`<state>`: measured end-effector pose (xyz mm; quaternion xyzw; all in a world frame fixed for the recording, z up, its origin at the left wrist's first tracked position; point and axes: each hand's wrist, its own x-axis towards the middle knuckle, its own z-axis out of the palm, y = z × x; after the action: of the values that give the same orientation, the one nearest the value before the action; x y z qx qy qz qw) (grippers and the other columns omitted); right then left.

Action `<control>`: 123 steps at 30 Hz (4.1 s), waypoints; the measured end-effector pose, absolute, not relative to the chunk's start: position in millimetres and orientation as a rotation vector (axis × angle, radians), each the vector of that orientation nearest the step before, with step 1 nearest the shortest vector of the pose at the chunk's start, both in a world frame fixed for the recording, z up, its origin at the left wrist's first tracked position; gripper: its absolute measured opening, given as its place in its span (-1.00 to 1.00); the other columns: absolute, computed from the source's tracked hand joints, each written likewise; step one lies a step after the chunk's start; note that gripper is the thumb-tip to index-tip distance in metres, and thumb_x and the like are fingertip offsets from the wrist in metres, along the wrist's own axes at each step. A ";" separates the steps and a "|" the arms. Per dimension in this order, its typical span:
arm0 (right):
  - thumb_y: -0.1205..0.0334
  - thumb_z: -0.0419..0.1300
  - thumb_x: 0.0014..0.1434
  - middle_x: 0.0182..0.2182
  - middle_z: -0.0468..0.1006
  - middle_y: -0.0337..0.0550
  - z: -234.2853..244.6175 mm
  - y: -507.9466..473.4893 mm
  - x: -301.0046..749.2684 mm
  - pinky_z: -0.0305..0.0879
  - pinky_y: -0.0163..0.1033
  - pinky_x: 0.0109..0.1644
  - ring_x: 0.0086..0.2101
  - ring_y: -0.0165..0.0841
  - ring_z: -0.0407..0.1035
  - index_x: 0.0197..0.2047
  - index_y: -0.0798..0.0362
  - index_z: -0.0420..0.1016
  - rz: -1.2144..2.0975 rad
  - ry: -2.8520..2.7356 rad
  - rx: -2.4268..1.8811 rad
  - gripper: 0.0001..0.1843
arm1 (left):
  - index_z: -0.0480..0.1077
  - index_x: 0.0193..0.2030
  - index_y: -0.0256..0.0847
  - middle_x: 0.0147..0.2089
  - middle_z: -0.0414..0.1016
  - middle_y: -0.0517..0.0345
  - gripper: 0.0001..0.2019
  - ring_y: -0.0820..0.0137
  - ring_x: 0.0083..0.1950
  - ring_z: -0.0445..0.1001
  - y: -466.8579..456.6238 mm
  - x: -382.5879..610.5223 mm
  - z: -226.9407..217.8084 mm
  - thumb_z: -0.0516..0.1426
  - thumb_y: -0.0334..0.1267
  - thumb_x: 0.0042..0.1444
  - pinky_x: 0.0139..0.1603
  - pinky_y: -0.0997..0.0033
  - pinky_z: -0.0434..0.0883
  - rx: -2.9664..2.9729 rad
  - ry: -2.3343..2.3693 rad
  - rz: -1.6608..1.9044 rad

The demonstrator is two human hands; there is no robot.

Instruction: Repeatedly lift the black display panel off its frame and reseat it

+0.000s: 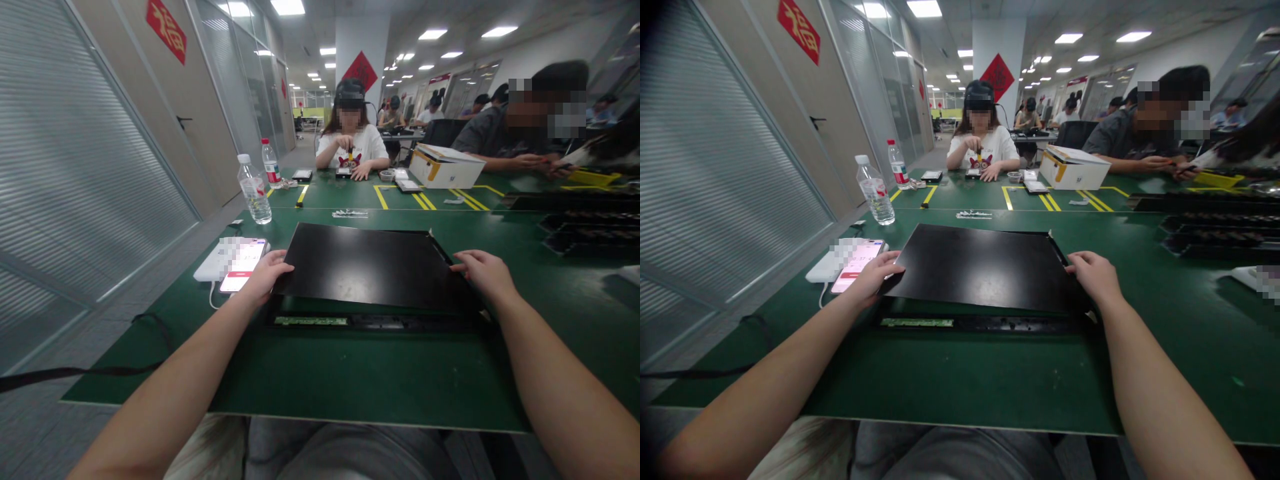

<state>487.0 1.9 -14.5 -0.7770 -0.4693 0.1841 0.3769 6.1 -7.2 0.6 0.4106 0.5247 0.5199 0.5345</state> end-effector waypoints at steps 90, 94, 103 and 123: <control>0.15 0.28 -0.02 -0.34 0.71 -0.08 -23.0 10.0 495.0 0.39 -0.05 -0.11 -0.24 -0.11 0.54 -0.26 -0.05 0.68 0.272 -1.387 -2.099 -0.76 | 0.48 -0.07 -0.14 -0.02 0.63 0.07 -0.45 -0.01 0.20 0.57 -2.2 1.5 -10.7 0.43 -0.21 -0.30 0.31 -0.09 0.42 1.225 1.299 1.288; 0.16 0.28 -0.02 -0.34 0.70 -0.09 -18.0 8.1 492.2 0.40 -0.04 -0.09 -0.26 -0.12 0.54 -0.24 -0.04 0.68 0.314 -1.368 -2.122 -0.76 | 0.47 -0.11 -0.13 -0.01 0.64 0.05 -0.47 -0.04 0.21 0.58 -1.2 0.2 -13.5 0.43 -0.20 -0.30 0.32 -0.11 0.43 1.239 1.402 1.265; 0.14 0.30 -0.02 -0.34 0.70 -0.09 -24.4 11.2 500.3 0.45 0.01 -0.05 -0.31 -0.14 0.54 -0.22 -0.06 0.69 0.368 -1.359 -2.087 -0.74 | 0.49 -0.28 -0.13 0.03 0.65 -0.01 -0.67 -0.10 0.26 0.56 -0.6 0.3 -15.9 0.39 -0.12 -0.20 0.41 -0.11 0.35 1.436 1.546 1.135; 0.16 0.28 -0.06 -0.33 0.72 -0.14 -21.9 8.8 498.9 0.41 -0.02 -0.09 -0.39 -0.22 0.48 -0.25 -0.07 0.70 0.421 -1.280 -2.060 -0.73 | 0.59 -0.06 -0.22 0.29 0.50 -0.23 -0.62 -0.08 0.43 0.40 13.4 -18.9 -37.6 0.29 -0.05 0.04 0.33 0.01 0.45 1.901 1.768 0.842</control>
<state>498.9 8.8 -21.9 -0.7891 -0.4901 0.1613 0.3334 -18.9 13.4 -37.6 0.6817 0.6342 0.3020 0.2046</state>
